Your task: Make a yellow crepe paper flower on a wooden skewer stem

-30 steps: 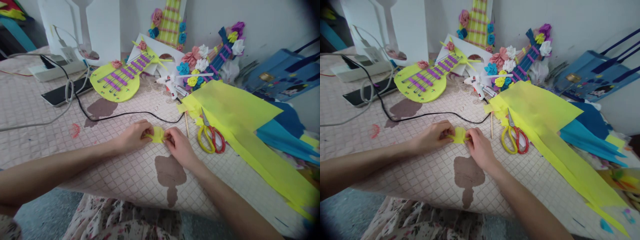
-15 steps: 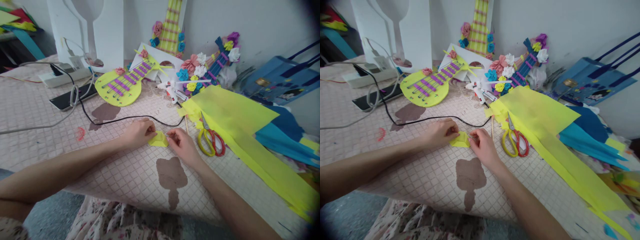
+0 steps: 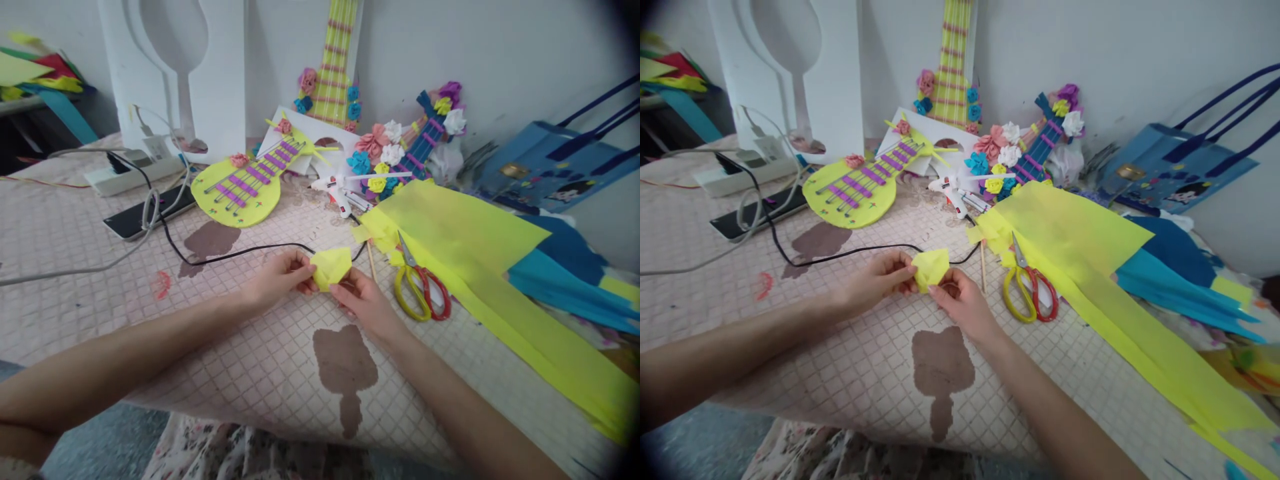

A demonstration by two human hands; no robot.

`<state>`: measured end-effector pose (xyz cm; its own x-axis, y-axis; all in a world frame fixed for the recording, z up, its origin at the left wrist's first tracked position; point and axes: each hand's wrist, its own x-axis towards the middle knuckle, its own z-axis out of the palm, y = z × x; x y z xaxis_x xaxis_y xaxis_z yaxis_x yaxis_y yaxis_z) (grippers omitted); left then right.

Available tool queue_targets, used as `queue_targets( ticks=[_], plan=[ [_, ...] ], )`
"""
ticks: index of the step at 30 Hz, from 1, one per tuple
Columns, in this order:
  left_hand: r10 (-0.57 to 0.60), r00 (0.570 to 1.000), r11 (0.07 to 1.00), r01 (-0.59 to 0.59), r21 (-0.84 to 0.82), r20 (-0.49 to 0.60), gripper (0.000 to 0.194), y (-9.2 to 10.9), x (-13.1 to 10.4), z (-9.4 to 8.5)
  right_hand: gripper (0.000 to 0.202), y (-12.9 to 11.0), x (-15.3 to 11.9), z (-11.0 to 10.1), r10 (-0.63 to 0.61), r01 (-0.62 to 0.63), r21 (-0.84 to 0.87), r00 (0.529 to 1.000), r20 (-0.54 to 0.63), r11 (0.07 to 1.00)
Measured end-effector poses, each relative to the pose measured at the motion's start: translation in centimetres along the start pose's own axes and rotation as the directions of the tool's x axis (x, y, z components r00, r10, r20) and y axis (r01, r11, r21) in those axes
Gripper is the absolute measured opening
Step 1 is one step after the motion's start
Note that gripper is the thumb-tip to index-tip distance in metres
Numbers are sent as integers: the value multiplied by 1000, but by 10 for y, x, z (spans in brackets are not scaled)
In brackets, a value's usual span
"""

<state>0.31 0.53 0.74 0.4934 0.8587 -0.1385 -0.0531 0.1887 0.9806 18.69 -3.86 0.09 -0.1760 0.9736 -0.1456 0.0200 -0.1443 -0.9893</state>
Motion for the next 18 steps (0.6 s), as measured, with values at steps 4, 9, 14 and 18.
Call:
queue_targets(
  ticks=[4,9,14,18],
  plan=[
    [-30,995,998,25,53,95,24,2,-6,4,26,-1,0,-2,41,-41,5,999,-26,999],
    [99,993,978,-110,177,70,26,9,-3,0,22,-8,1,-13,14,-5,-137,998,65,991],
    [70,995,976,-82,201,69,26,3,0,-3,23,-9,2,-18,-18,60,-254,986,164,965],
    [38,999,979,-40,198,16,22,3,-2,-3,27,-8,0,-17,-288,242,-494,957,-17,835]
  ],
)
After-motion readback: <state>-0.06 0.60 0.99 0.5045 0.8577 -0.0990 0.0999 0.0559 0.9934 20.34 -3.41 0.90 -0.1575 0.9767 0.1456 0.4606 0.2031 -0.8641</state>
